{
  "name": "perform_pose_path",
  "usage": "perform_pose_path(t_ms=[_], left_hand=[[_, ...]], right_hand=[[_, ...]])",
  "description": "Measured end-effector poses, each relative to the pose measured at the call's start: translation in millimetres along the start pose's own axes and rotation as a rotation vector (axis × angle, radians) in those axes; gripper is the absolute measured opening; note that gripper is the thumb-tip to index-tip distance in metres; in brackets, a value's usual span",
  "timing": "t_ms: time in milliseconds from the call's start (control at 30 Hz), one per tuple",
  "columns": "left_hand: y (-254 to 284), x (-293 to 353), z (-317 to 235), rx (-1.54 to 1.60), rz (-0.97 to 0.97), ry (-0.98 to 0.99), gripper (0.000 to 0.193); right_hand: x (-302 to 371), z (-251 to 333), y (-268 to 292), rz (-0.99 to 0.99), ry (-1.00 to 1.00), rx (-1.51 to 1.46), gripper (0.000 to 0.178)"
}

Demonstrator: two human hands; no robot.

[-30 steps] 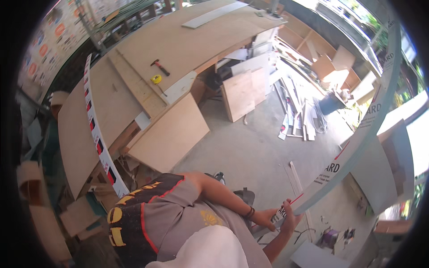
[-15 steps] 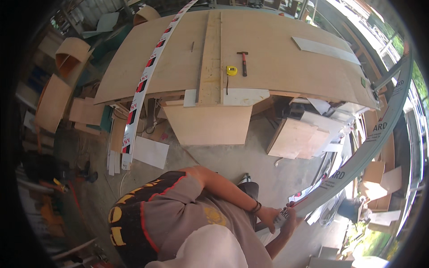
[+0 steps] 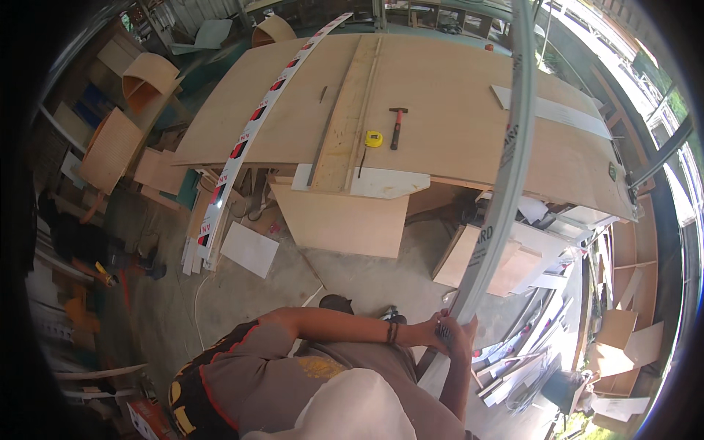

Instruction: The person measures, cuts, and organizes various wooden boards and strips at a workbench, using a tape measure and a hammer to align pieces.

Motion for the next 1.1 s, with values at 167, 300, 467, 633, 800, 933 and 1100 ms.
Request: perform_pose_path(t_ms=[167, 300, 467, 633, 800, 933, 1100], left_hand=[[1, 11, -33, 0.080, -0.050, 0.050, 0.058], [26, 8, -12, 0.127, -0.034, 0.108, 0.051], [58, 7, 21, 0.089, -0.061, 0.201, 0.047], [53, 14, 35, -0.104, -0.020, 0.345, 0.054], [43, 14, 33, -0.120, -0.016, 0.382, 0.060], [42, 9, 40, -0.176, 0.049, 0.507, 0.058], [34, 6, 35, -0.193, -0.002, 0.506, 0.061]], right_hand=[[-51, -6, 4, 0.089, -0.015, 0.070, 0.044], [-74, -11, -9, 0.149, -0.049, 0.058, 0.048], [-96, -24, -15, 0.168, -0.092, 0.133, 0.047], [-106, -40, -15, 0.146, -0.108, 0.151, 0.047], [-104, -53, -12, 0.103, -0.133, 0.185, 0.043], [-107, -84, 2, 0.105, -0.171, 0.167, 0.041], [-106, -90, 11, 0.173, -0.187, 0.108, 0.038]])
Point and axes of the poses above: each hand's wrist, its own x-axis away from the middle knuckle, its own y-axis out of the back of the hand, z = x × y, the point moved 5 cm from there along -x, towards the middle knuckle, and after that the axes turned 13 degrees about z, right-handed, at the moved point
